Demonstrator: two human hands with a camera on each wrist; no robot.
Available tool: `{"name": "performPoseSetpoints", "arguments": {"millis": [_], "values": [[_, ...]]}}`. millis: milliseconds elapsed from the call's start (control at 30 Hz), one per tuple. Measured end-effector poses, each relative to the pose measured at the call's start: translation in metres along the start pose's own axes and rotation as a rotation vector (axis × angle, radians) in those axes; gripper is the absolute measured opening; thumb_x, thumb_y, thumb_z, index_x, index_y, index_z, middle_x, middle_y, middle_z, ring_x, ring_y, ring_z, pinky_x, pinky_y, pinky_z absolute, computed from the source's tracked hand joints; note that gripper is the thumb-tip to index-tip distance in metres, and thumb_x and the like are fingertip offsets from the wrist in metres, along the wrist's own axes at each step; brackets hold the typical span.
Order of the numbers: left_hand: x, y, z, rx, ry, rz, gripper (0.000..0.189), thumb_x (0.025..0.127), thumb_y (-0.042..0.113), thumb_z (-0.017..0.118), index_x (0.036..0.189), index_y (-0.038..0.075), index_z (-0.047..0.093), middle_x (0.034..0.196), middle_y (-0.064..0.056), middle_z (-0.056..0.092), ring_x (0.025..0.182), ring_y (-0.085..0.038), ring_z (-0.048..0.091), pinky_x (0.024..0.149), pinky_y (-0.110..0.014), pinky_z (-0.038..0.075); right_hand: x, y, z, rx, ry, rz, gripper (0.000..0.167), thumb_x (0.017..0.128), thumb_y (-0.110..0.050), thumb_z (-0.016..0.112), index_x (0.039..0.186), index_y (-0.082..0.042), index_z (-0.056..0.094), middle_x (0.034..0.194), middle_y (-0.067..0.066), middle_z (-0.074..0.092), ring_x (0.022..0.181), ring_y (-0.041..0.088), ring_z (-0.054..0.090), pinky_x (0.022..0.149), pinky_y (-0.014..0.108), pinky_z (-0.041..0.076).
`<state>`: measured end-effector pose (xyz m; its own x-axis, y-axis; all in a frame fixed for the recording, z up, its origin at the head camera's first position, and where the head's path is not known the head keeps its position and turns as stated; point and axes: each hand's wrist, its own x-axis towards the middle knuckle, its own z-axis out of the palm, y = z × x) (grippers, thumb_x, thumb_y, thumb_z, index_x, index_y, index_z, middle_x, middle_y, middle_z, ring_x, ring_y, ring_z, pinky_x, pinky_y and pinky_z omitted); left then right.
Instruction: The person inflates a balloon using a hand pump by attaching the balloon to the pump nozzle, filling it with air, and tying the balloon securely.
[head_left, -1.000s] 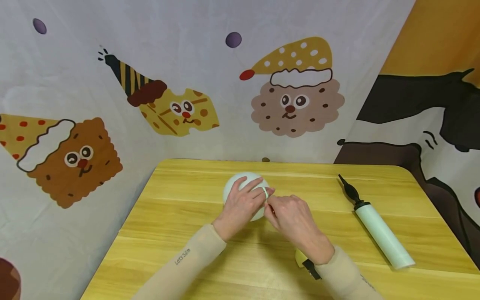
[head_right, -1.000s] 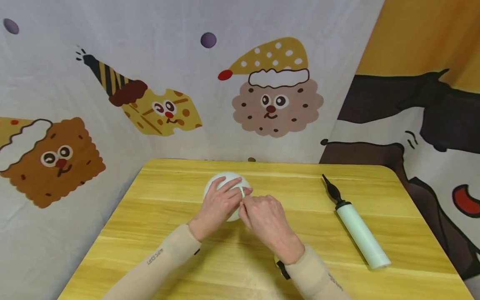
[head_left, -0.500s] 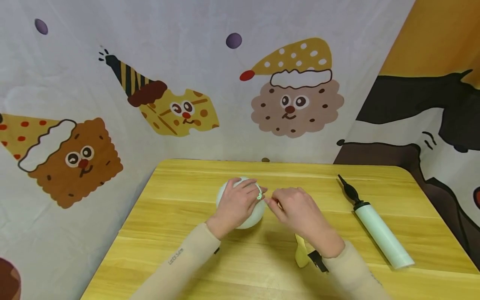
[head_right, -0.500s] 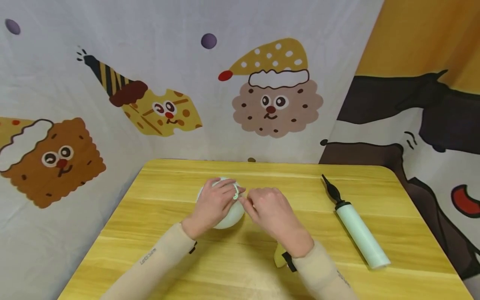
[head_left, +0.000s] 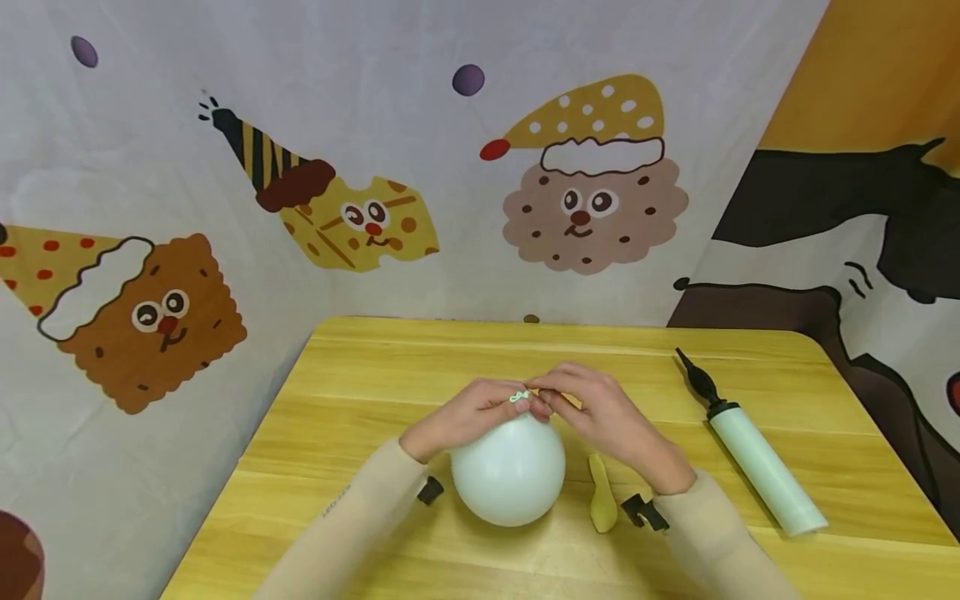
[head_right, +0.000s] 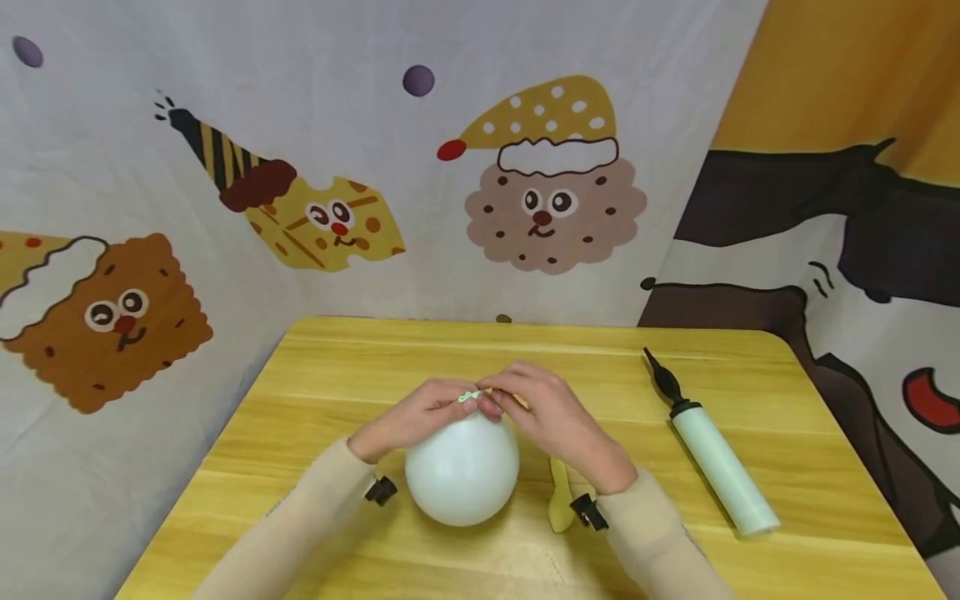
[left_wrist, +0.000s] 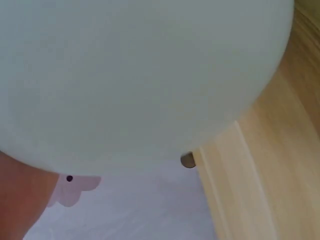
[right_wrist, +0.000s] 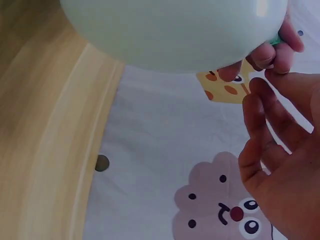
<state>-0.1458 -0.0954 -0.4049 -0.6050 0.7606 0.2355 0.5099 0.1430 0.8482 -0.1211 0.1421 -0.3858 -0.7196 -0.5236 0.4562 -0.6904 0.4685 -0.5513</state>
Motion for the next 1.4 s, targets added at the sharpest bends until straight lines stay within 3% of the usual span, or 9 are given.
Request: {"name": "performPoseSetpoints", "arguments": {"millis": [200,367,567,967,1400], "values": [[-0.002,-0.005,-0.002,-0.179,-0.072,-0.050,0.030,0.112,0.019,0.048,0.121,0.004,0.073,0.119,-0.007,0.074,0.121,-0.016,0.064,0.105,-0.036,0.051,-0.001,0.003,0.003,0.024,0.023,-0.052,0.025,0.091,-0.002,0.079,0.112,-0.015,0.079,0.105,-0.008,0.071,0.093,0.009,0.067,0.073,0.030,0.060],[-0.004,-0.006,-0.004,-0.251,-0.105,-0.061,0.034,0.112,0.024,0.048,0.119,0.002,0.073,0.116,-0.008,0.074,0.121,-0.018,0.065,0.105,-0.037,0.051,0.000,0.001,0.006,-0.009,0.065,-0.143,0.026,0.085,0.002,0.083,0.107,-0.012,0.080,0.102,-0.005,0.072,0.088,0.011,0.067,0.070,0.028,0.060],[-0.003,-0.006,-0.004,-0.271,-0.155,-0.071,0.038,0.112,0.029,0.048,0.116,0.001,0.074,0.115,-0.006,0.075,0.121,-0.017,0.064,0.106,-0.038,0.051,0.000,-0.005,0.004,-0.103,0.060,-0.160,0.022,0.083,-0.001,0.086,0.101,-0.012,0.081,0.096,-0.007,0.072,0.087,0.011,0.067,0.072,0.025,0.059],[-0.003,-0.009,-0.002,-0.290,-0.191,-0.076,0.040,0.112,0.029,0.046,0.115,0.000,0.073,0.118,-0.008,0.073,0.121,-0.016,0.063,0.101,-0.038,0.054,0.000,-0.013,0.003,-0.230,0.017,-0.155,0.017,0.084,-0.004,0.086,0.096,-0.012,0.078,0.093,-0.005,0.070,0.082,0.010,0.063,0.069,0.023,0.056],[-0.002,-0.013,0.000,-0.307,-0.188,-0.072,0.041,0.112,0.030,0.046,0.112,0.000,0.073,0.114,-0.010,0.074,0.119,-0.016,0.064,0.101,-0.039,0.055,0.002,-0.011,0.007,-0.286,0.038,-0.266,0.020,0.081,0.003,0.085,0.093,-0.009,0.074,0.090,-0.002,0.069,0.084,0.014,0.065,0.079,0.035,0.058]]}}
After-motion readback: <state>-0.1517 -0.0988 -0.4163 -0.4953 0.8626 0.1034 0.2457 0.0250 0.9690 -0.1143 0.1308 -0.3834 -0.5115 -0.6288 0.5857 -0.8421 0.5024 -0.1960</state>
